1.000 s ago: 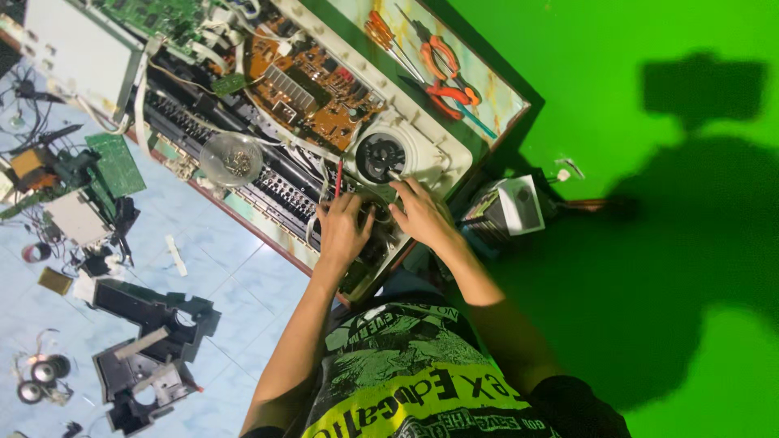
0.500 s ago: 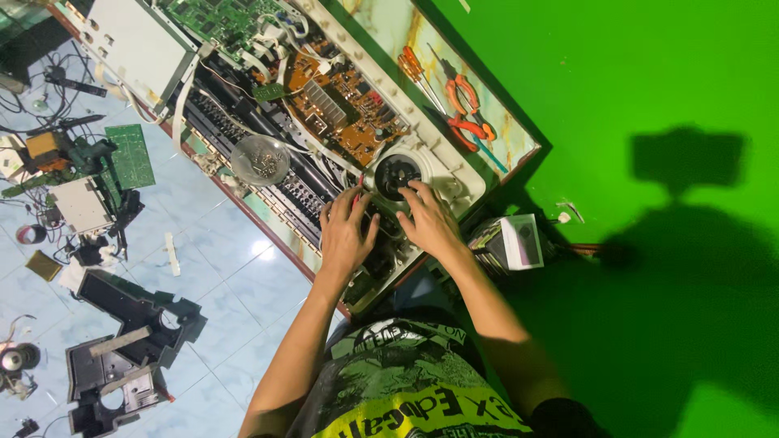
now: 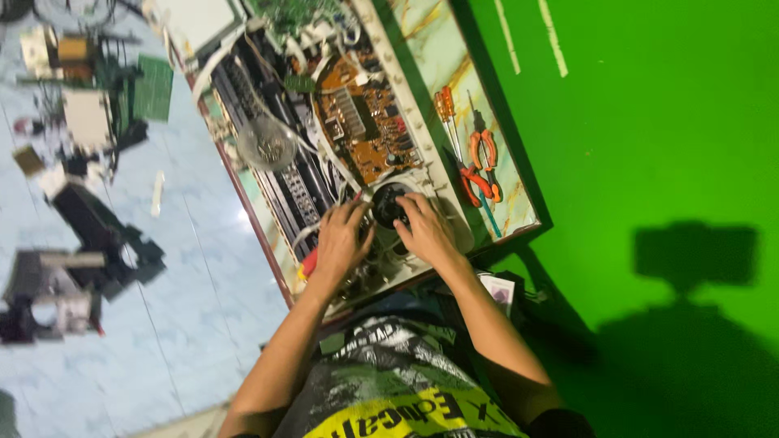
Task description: The person unscrews and removes components from an electronic keyboard using a screwdriver, handling circuit boards and internal connectors.
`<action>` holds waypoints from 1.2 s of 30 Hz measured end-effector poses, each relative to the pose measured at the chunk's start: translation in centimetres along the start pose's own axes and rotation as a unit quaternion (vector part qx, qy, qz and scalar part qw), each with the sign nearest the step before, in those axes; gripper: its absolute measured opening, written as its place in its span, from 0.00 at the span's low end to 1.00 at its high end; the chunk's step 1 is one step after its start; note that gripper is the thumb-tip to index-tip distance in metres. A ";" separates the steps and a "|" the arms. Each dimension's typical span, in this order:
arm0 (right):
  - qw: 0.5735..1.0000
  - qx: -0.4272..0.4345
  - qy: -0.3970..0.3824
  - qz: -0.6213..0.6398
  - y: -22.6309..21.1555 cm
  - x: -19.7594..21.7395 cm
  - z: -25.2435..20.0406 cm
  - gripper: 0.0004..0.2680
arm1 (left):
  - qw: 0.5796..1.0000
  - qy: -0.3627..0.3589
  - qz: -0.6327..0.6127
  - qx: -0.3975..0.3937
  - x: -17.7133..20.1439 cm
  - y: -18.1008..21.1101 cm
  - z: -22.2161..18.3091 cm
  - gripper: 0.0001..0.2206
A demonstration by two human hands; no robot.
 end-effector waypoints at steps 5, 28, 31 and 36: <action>0.998 0.040 -0.052 -0.002 2.3 1.3 1.7 0.16 | 0.997 -0.011 0.048 0.058 -2.1 0.4 -0.5 0.18; 0.979 0.016 -0.181 -0.093 6.9 -2.5 3.8 0.15 | 0.985 -0.067 0.119 0.109 -9.2 2.5 -0.2 0.14; 0.984 0.012 -0.163 -0.066 7.8 -3.0 3.7 0.13 | 0.986 -0.062 0.111 0.112 -8.6 2.6 0.0 0.15; 0.995 0.067 -0.071 -0.011 7.7 -2.7 3.2 0.08 | 0.987 -0.056 0.073 0.132 -7.5 2.4 0.4 0.10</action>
Point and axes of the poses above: each hand's wrist, its own z-axis towards the middle knuckle, its own x-axis out of the back of the hand, y = z × x, the point moved 6 cm from there along z, towards the middle knuckle, and after that the axes turned 15 degrees about z, right-handed, at the moved point
